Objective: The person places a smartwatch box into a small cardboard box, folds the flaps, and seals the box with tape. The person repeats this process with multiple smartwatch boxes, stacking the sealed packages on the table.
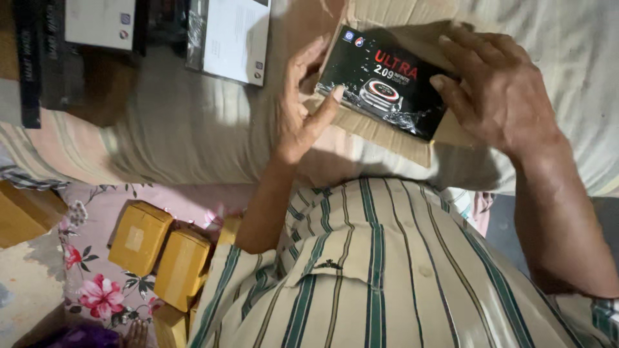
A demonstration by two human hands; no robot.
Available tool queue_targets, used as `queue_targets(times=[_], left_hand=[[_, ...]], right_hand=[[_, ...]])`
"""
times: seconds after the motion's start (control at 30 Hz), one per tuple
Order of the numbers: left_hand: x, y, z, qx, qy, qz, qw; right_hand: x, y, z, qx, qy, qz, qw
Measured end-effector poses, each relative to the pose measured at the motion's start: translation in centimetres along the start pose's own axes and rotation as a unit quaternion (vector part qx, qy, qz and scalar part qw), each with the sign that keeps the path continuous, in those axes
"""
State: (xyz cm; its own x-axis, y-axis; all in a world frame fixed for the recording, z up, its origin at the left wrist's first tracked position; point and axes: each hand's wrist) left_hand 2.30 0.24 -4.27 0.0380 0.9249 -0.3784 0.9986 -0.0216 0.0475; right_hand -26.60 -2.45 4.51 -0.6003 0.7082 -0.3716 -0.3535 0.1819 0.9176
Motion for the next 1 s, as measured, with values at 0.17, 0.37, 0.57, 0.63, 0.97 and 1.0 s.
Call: queue_targets(times=[0.17,0.37,0.57,0.63,0.97,1.0], left_hand=[[0.5,0.4,-1.2,0.007,0.048,0.04,0.998],[-1.2,0.3,0.4,-0.123,0.068,-0.004,0.99],[-4.1,1.0,1.9,-0.141,0.121,0.128,0.974],[-4.9,1.5,1.9,-0.171,0.005,0.18,0.969],[-7.0,1.1,3.3,-0.155,0.054,0.242,0.956],[-6.7,0.5,3.5,-0.156,0.053,0.203,0.965]], right_hand=[[-1.2,-1.8,-3.0,0.008,-0.042,0.05,0.998],[2.9,-4.2,-4.6,-0.348,-0.178,-0.274,0.879],[7.6,-5.8,-1.7,-0.47,-0.211,-0.309,0.799],[8.1,-5.9,-0.4,-0.509,-0.233,-0.292,0.776],[5.5,-7.0,2.2,-0.407,-0.293,-0.187,0.845],[5.5,-7.4,2.2,-0.393,-0.295,-0.187,0.851]])
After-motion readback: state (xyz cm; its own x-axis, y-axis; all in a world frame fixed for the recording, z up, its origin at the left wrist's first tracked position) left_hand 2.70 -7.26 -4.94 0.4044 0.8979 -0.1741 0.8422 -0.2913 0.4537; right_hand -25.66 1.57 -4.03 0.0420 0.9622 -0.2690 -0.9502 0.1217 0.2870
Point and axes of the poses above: each hand's wrist, its own x-axis away from the middle knuckle, its own y-axis out of the back of the hand, z = x × y, and after that the axes turned 3 degrees about y, right-handed
